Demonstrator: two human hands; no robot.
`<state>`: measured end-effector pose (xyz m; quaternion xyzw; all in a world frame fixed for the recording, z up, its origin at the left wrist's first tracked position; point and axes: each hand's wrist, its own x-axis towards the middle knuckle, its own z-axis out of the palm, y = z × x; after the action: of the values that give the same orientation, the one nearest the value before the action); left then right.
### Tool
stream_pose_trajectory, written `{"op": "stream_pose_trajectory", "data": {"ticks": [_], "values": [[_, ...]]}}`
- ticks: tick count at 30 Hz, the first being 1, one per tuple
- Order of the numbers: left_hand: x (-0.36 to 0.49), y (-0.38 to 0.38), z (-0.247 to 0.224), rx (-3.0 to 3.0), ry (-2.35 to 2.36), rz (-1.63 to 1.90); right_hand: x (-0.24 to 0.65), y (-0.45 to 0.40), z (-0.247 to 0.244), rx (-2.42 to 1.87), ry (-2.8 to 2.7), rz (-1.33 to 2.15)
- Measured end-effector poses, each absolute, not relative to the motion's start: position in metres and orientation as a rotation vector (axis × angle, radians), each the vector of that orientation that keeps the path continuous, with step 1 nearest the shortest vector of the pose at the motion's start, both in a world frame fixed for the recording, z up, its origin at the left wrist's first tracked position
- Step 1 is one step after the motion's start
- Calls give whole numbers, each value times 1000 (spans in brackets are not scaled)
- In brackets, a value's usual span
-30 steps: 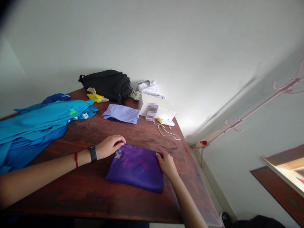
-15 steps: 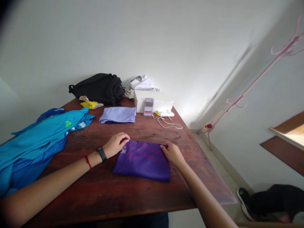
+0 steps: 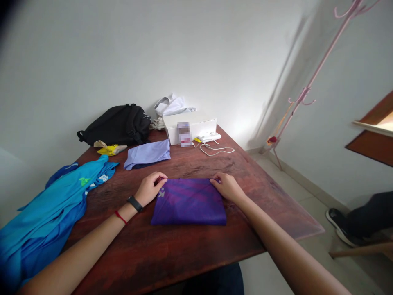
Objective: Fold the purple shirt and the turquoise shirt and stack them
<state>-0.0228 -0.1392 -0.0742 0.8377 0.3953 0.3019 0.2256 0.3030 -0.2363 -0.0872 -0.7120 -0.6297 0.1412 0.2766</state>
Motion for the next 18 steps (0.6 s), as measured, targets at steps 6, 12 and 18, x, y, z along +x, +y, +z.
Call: {"op": "stream_pose_trajectory", "data": {"ticks": [6, 12, 18], "values": [[-19, -142, -72, 2252, 990, 965, 305, -239, -86, -1902, -1659, 403], [-11, -132, -72, 2176, 999, 983, 307, -239, -84, -1916, -1637, 405], [-9, -122, -81, 2252, 1098, 985, 304, -238, -81, -1980, -1628, 371]]}}
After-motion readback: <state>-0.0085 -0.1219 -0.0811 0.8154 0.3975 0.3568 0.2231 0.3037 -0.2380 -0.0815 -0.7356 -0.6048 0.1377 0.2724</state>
